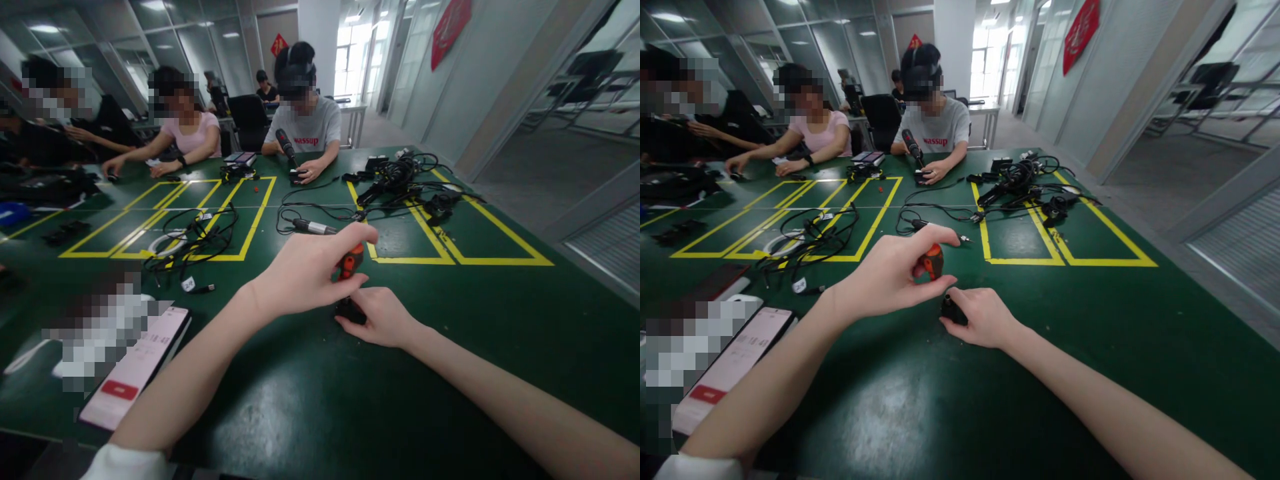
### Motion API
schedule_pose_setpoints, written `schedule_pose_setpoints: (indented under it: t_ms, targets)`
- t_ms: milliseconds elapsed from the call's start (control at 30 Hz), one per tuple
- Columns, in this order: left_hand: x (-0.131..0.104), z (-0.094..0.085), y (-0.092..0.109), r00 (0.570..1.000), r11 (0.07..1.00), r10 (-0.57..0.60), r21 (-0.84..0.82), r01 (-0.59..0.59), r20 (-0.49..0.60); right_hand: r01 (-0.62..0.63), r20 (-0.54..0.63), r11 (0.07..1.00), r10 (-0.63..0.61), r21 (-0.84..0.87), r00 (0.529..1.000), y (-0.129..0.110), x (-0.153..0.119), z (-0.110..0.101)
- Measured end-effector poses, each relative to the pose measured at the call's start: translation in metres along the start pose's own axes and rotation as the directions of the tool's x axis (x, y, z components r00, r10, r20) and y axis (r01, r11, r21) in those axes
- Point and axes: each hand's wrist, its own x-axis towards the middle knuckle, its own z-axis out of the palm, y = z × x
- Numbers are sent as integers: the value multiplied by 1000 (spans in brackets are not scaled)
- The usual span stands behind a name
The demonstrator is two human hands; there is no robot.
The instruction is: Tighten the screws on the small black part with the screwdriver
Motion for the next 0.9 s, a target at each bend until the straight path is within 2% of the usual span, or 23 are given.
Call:
schedule_pose_setpoints:
  t_ms: [100, 200, 267, 333, 400, 500, 567, 700, 800, 900]
  targets:
    - [0, 13, 0, 989, 979, -127, -168, 113, -78, 1, 19, 1000, -1, 17, 1000, -1, 0, -1]
    - [-4, 22, 0, 950, 899, -291, -372, 231, -113, -24, 45, 999, 23, 38, 999, -2, 1, -2]
    - [-10, 27, 1, 913, 782, -404, -542, 307, -65, -36, 46, 998, 33, 53, 998, -3, 2, -2]
    - [-19, 33, 1, 865, 593, -501, -719, 362, 22, -39, 43, 997, 37, 69, 998, -3, 2, -2]
    - [-29, 38, -1, 827, 443, -559, -822, 359, 60, -45, 49, 996, 41, 80, 998, -4, 3, -2]
    - [-40, 44, -6, 813, 305, -578, -906, 295, 71, -53, 74, 995, 48, 80, 996, -5, 4, -3]
    - [-44, 47, -8, 818, 244, -568, -930, 274, 92, -55, 83, 996, 49, 75, 995, -5, 4, -3]
    - [-45, 52, -8, 834, 247, -530, -913, 324, 153, -57, 85, 996, 51, 73, 995, -4, 4, -2]
    - [-43, 55, -8, 841, 301, -507, -876, 376, 187, -33, 79, 996, 26, 89, 997, -4, 3, -2]
    - [-44, 57, -13, 849, 386, -502, -835, 392, 167, -25, 74, 996, 19, 90, 997, -4, 3, -2]
